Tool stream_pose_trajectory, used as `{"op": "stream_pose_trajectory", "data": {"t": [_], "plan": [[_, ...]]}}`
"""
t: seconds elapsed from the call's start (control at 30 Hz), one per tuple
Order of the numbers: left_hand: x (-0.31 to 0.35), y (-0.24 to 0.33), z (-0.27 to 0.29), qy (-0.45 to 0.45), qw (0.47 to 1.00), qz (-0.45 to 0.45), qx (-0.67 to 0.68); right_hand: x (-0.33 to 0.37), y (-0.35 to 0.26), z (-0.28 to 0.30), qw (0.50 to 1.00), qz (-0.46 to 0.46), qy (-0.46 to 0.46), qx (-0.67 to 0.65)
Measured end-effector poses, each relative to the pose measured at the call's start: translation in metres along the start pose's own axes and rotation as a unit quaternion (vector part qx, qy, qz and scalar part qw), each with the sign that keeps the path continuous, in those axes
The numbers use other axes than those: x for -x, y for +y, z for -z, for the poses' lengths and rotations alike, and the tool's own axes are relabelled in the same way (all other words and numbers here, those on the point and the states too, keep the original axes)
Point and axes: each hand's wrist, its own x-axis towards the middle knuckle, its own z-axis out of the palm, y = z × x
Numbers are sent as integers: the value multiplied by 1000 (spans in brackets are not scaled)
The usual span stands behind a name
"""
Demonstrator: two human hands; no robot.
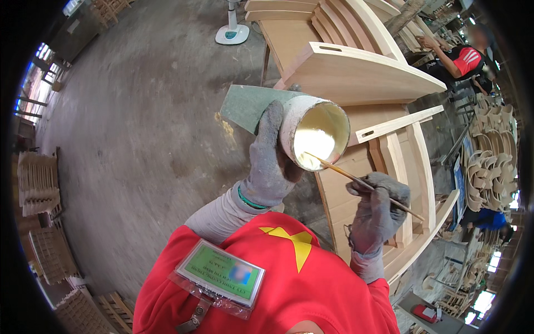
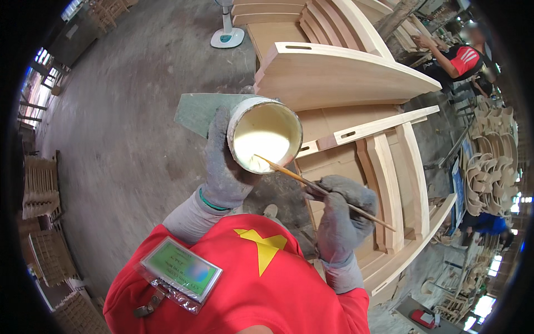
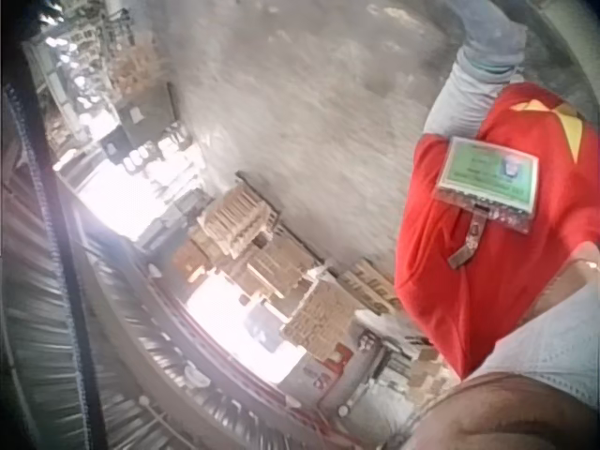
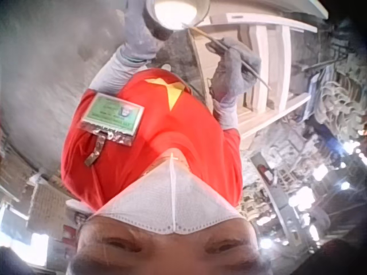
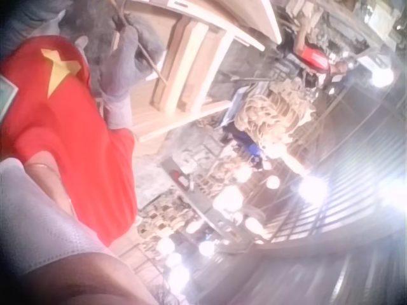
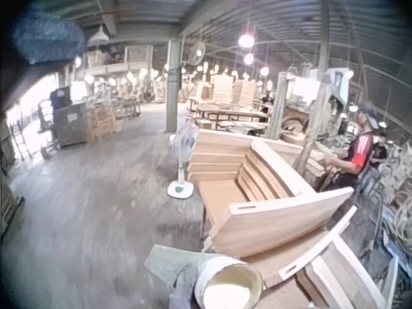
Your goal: The person applies a white adhesive to the edges of wooden furniture components using a brush and a small container. They handle multiple wooden pieces, lifting and repositioning them on a workbench while working in a factory environment.
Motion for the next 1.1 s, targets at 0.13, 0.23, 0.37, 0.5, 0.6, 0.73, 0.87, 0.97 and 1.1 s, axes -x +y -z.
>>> {"op": "stream_pose_trajectory", "data": {"t": [0.13, 0.23, 0.37, 0.5, 0.6, 0.73, 0.87, 0.97, 1.1], "plan": [[1, -13, -8, 22, 995, -65, -74, 11, 8, 0, 1000, 22, -11, -15], [-1, -19, -3, 52, 987, -112, -104, 16, 1, 5, 996, 47, -56, 43], [0, -23, 17, 130, 981, -80, -117, 12, 3, 5, 997, 37, -55, 45], [0, -10, 41, 128, 990, -45, -46, -9, 16, 9, 997, -64, 21, 25], [15, 10, 45, 122, 989, -11, -83, -32, 20, 20, 993, -111, 27, 1], [35, 34, 66, 131, 991, -4, -1, -55, 34, 36, 994, -109, 16, 8], [63, 52, 88, 121, 973, -44, -190, -70, 58, 46, 986, -111, -6, 125], [76, 57, 88, 143, 901, -96, -398, -69, 72, 50, 977, -137, -54, 151], [83, 62, 83, 230, 922, -78, -301, -68, 93, 53, 971, -149, -81, 171]]}}
